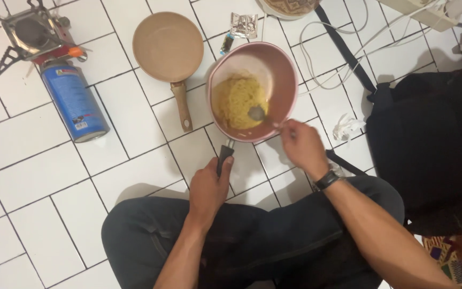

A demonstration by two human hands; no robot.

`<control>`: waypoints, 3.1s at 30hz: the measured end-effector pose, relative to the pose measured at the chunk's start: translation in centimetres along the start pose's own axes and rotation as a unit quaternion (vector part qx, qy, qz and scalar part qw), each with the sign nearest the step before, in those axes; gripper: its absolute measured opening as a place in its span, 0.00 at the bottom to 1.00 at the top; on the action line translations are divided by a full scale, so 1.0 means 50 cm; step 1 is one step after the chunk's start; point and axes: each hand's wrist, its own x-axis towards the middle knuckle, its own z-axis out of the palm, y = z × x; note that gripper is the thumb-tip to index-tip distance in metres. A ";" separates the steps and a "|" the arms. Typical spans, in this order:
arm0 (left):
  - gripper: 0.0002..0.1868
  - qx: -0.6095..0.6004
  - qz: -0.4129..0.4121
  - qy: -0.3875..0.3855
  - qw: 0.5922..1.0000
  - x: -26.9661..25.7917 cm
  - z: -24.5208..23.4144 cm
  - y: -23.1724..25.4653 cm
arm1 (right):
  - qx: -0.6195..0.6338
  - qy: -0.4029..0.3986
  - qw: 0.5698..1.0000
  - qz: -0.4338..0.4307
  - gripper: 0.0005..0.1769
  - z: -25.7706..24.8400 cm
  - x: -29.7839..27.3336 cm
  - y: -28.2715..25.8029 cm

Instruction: Adding an egg and seasoning to a pot of cooked noodles and mixing them while sitting on the floor.

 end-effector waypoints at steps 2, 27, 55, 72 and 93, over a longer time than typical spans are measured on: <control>0.26 0.005 0.022 0.024 0.999 -0.004 0.004 -0.008 | -0.132 0.022 0.983 -0.125 0.13 0.007 -0.022 -0.018; 0.25 -0.010 0.024 0.023 0.999 -0.002 -0.003 0.001 | -0.238 0.068 0.965 -0.087 0.15 0.004 -0.033 -0.071; 0.26 0.012 0.006 0.023 1.000 -0.002 -0.003 -0.006 | -0.231 0.025 0.969 -0.083 0.18 0.008 -0.022 -0.068; 0.29 -0.036 -0.048 -0.028 0.998 -0.004 -0.035 -0.009 | -0.293 0.022 0.948 -0.119 0.18 -0.120 0.273 0.042; 0.28 0.022 -0.143 -0.123 0.982 0.004 -0.113 0.010 | -0.397 0.060 0.890 -0.215 0.11 0.061 0.574 0.014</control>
